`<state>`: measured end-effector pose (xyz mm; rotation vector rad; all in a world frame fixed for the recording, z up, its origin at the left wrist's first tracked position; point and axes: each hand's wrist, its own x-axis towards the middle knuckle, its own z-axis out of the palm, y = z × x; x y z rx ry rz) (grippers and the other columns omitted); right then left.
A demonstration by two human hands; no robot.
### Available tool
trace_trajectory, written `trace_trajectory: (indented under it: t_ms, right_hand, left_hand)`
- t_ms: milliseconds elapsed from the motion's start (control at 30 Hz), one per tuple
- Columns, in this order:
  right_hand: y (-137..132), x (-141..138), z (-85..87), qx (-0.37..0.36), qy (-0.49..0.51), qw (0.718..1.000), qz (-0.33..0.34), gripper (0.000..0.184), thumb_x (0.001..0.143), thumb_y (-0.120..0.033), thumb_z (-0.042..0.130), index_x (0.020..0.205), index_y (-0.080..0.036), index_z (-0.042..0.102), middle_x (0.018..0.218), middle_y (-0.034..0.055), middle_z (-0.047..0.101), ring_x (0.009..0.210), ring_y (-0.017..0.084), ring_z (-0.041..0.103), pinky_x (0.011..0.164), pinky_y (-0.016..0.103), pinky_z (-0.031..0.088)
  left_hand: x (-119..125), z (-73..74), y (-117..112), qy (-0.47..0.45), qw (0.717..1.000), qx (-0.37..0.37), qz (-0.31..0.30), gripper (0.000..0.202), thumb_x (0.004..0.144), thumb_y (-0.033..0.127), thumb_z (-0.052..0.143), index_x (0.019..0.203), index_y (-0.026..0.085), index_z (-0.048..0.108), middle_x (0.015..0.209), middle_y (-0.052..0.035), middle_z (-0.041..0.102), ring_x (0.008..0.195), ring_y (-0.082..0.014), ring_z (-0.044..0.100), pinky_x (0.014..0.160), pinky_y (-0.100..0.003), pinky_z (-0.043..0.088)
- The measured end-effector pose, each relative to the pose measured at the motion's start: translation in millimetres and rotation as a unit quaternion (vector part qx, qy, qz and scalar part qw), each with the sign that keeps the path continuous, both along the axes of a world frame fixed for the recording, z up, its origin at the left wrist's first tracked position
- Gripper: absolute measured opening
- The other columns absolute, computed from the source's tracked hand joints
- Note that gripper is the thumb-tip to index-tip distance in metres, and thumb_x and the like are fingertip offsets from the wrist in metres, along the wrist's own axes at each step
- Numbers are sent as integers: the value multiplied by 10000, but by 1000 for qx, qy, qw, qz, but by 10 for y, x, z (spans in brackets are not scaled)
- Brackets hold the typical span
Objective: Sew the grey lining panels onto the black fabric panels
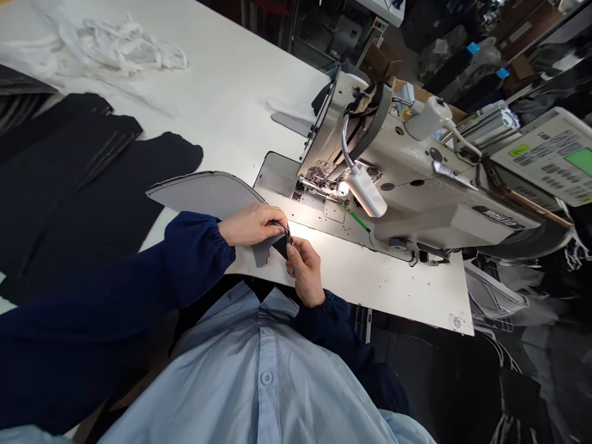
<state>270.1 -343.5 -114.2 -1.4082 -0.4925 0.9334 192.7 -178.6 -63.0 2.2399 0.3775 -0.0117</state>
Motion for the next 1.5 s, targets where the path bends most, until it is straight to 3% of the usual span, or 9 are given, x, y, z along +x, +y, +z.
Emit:
trace_trajectory:
  t_ms: [200,367,533,667,767,900,1067,1300,1500]
  right_hand:
    - [18,-36,-32,4,42,999,-20,490,680,-641,686,855,-191,599,543,-90,396,402,39,250,369,201,154]
    - [-62,31,-46,8,33,999,-29,439,754,-598,644,889,-182,608,588,-75,446,396,36,244,367,205,174]
    - [-259,520,-133,-52,-185,980,-52,393,845,-526,558,1011,-177,630,771,1,587,555,103,477,517,241,415]
    - [-227,1021,-165,-155,-475,865,-56,383,921,-436,437,1098,-157,630,1038,105,662,950,225,603,825,329,476]
    - [-26,1247,-96,-284,-576,767,6,362,970,-317,354,1161,-157,617,1092,113,664,968,241,620,825,332,473]
    - [233,1334,35,-399,-621,671,63,367,1001,-278,318,1190,-166,613,1083,131,663,980,264,629,789,334,478]
    - [352,1332,70,-439,-654,606,114,322,978,-207,356,1140,-162,630,1105,153,652,1001,273,624,784,330,475]
    - [209,1403,171,-465,-650,587,131,338,999,-257,340,1139,-147,628,1029,151,666,906,253,656,743,313,464]
    - [-109,1330,185,-475,-613,630,48,439,1026,-365,282,1374,-161,457,1192,142,611,933,241,646,727,300,456]
  left_hand:
    - [-14,-24,18,7,1000,-21,4,236,775,284,489,867,155,664,820,-11,664,731,-123,553,682,-201,408]
    - [-54,-22,43,-1,1000,-9,-3,255,815,349,482,859,158,644,736,1,618,657,-110,503,616,-192,378]
    - [-179,45,141,80,981,165,-66,387,893,413,467,613,167,569,575,-13,549,518,-112,450,536,-234,300]
    - [-59,113,79,123,937,314,-95,266,897,382,529,803,160,643,869,-70,654,663,-165,592,553,-242,361]
    - [261,62,-122,51,924,364,-106,252,908,361,552,1003,145,639,1119,-114,635,983,-232,622,740,-276,465]
    - [711,-249,-337,-7,922,381,-64,472,888,399,598,1235,80,577,1395,-201,499,1290,-318,472,1027,-394,411]
    - [876,-659,-337,-4,938,344,-45,656,912,456,536,1373,-6,466,1464,-235,408,1395,-341,346,1151,-451,290]
    - [972,-750,-368,-15,952,302,-54,698,938,529,447,1418,23,418,1500,-203,362,1419,-305,315,1165,-409,268]
    - [1222,-674,-570,-48,948,297,-103,723,876,542,559,1373,27,462,1484,-214,391,1398,-329,343,1136,-421,303]
